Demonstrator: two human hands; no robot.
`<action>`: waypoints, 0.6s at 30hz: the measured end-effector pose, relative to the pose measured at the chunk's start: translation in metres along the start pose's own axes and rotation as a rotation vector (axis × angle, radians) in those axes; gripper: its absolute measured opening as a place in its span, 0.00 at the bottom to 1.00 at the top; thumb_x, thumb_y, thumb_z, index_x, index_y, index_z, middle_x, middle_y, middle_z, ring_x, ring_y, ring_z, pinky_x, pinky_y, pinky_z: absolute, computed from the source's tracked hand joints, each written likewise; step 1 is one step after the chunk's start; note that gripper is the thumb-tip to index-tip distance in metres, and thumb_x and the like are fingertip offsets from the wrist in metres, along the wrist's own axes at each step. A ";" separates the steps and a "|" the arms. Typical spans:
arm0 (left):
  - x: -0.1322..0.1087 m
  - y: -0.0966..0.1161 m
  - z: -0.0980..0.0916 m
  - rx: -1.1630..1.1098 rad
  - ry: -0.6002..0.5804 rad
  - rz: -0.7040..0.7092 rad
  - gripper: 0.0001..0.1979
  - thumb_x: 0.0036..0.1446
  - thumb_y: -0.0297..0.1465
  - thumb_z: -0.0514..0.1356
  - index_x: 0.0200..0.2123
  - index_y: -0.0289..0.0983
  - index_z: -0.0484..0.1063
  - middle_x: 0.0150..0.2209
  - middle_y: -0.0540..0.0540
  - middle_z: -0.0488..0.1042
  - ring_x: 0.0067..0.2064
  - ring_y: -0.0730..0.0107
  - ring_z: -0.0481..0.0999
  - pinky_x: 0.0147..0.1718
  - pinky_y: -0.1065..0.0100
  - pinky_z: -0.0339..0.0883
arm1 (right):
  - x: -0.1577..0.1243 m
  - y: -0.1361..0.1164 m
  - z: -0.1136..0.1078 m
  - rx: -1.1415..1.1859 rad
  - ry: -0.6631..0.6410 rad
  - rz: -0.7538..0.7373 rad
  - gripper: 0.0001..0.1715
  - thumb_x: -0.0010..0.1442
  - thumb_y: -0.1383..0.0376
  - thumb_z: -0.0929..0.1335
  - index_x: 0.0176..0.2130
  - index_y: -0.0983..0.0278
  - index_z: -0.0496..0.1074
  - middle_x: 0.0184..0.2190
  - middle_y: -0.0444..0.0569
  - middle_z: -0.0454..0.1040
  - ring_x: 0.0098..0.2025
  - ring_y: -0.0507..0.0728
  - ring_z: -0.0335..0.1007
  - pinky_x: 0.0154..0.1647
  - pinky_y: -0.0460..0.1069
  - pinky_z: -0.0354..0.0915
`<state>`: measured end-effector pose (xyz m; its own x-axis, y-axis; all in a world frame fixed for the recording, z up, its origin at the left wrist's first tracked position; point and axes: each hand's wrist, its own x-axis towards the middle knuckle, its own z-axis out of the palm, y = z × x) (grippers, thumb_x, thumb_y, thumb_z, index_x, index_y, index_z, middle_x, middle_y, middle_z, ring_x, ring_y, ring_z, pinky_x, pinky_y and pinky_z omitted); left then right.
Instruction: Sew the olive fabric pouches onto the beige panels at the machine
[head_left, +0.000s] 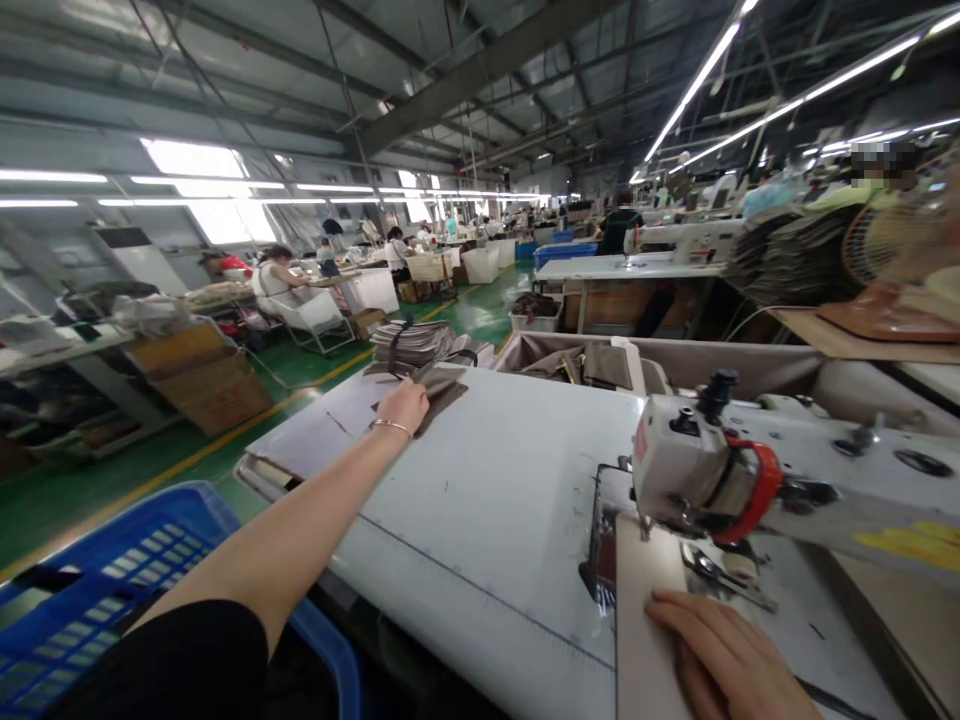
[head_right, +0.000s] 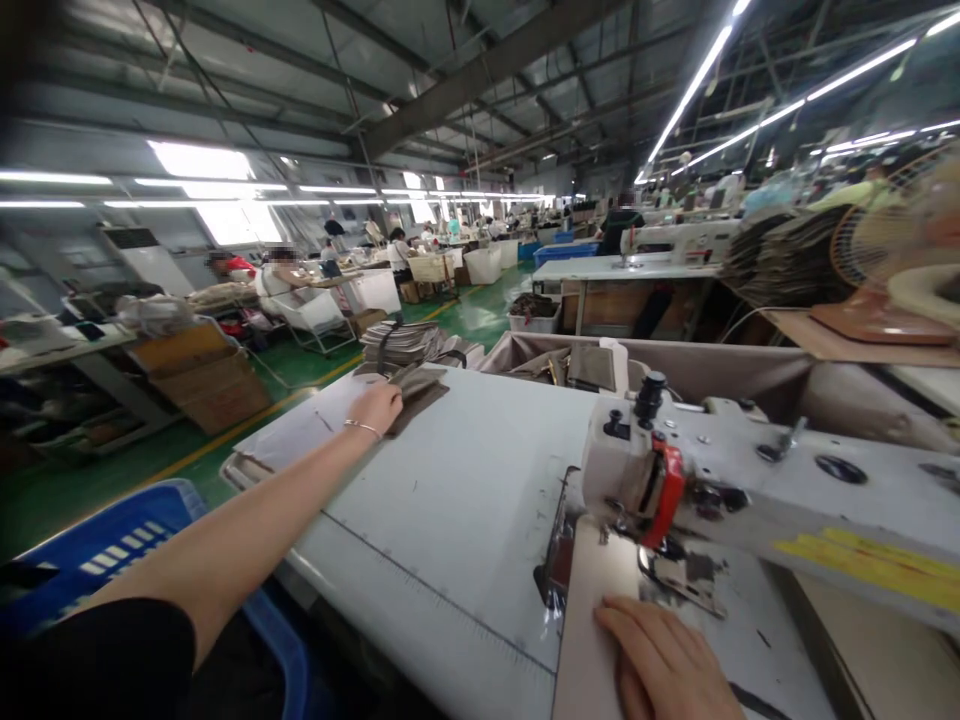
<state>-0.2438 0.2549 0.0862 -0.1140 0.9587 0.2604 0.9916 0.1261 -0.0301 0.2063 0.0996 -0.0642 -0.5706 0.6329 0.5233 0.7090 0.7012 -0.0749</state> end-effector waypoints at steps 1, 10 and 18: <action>-0.009 0.008 -0.003 -0.012 0.041 0.032 0.12 0.64 0.31 0.51 0.44 0.33 0.72 0.47 0.39 0.71 0.49 0.57 0.71 0.47 0.58 0.66 | 0.003 -0.006 -0.005 0.016 -0.037 0.054 0.23 0.58 0.67 0.64 0.54 0.57 0.69 0.51 0.47 0.72 0.50 0.59 0.69 0.49 0.54 0.68; -0.147 0.108 0.017 -0.422 -0.311 0.704 0.15 0.65 0.36 0.49 0.29 0.38 0.70 0.30 0.49 0.69 0.33 0.70 0.70 0.36 0.68 0.64 | 0.027 0.002 -0.012 0.030 -0.150 0.159 0.28 0.60 0.76 0.60 0.56 0.58 0.68 0.53 0.52 0.69 0.53 0.60 0.65 0.52 0.59 0.64; -0.068 0.111 0.065 -0.330 -0.119 0.419 0.12 0.55 0.37 0.62 0.37 0.33 0.70 0.39 0.40 0.70 0.45 0.54 0.68 0.47 0.55 0.61 | 0.026 -0.004 -0.015 -0.015 -0.174 0.230 0.29 0.62 0.76 0.62 0.58 0.53 0.66 0.54 0.50 0.67 0.52 0.62 0.62 0.51 0.60 0.60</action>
<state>-0.1300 0.2205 0.0030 0.3080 0.9342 0.1801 0.9181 -0.3415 0.2013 0.1951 0.1084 -0.0372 -0.4559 0.8225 0.3401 0.8333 0.5287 -0.1616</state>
